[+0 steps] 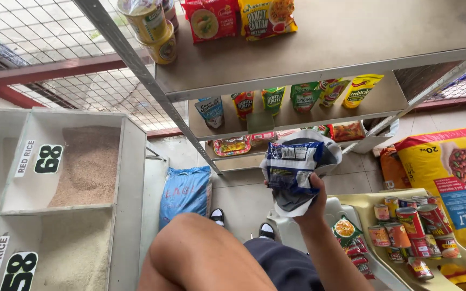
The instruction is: Wiping down instant noodle packets with a cloth and placing them on a shelf.
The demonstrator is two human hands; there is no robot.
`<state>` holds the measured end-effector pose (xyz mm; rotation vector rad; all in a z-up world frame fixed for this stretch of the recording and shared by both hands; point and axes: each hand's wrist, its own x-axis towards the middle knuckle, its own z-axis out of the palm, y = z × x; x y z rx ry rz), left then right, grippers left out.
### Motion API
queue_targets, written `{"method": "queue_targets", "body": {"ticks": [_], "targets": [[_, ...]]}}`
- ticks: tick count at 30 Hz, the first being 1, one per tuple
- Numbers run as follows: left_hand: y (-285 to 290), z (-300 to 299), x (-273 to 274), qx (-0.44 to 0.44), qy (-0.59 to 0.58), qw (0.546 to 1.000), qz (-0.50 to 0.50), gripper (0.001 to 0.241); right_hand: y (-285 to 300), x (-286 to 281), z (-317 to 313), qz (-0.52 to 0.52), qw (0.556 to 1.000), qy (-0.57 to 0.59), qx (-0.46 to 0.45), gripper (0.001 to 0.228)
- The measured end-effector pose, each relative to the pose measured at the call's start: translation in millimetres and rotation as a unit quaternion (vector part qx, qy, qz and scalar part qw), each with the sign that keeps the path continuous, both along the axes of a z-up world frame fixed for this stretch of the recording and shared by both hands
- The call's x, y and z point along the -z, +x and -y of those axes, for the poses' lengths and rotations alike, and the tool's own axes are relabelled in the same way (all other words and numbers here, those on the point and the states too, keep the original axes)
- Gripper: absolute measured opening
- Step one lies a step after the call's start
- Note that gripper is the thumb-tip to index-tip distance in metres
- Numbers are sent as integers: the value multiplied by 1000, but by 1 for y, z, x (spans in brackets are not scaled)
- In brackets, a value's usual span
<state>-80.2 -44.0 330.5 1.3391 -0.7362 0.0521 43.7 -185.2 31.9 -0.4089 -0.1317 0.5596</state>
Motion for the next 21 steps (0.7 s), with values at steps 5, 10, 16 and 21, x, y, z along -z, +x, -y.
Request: {"method": "queue_targets", "body": {"ticks": [5, 10, 16, 21], "targets": [[-2, 6, -12, -15, -3, 1000, 3, 41, 1, -2, 4, -2, 1000, -11, 7, 79], [12, 9, -12, -35, -2, 999, 14, 42, 1, 3, 6, 5, 1000, -16, 13, 78], [223, -77, 166, -60, 22, 998, 29, 42, 0, -6, 7, -4, 1000, -19, 19, 78], [230, -103, 209, -82, 36, 995, 34, 42, 2, 13, 10, -1, 1000, -7, 8, 77]]}}
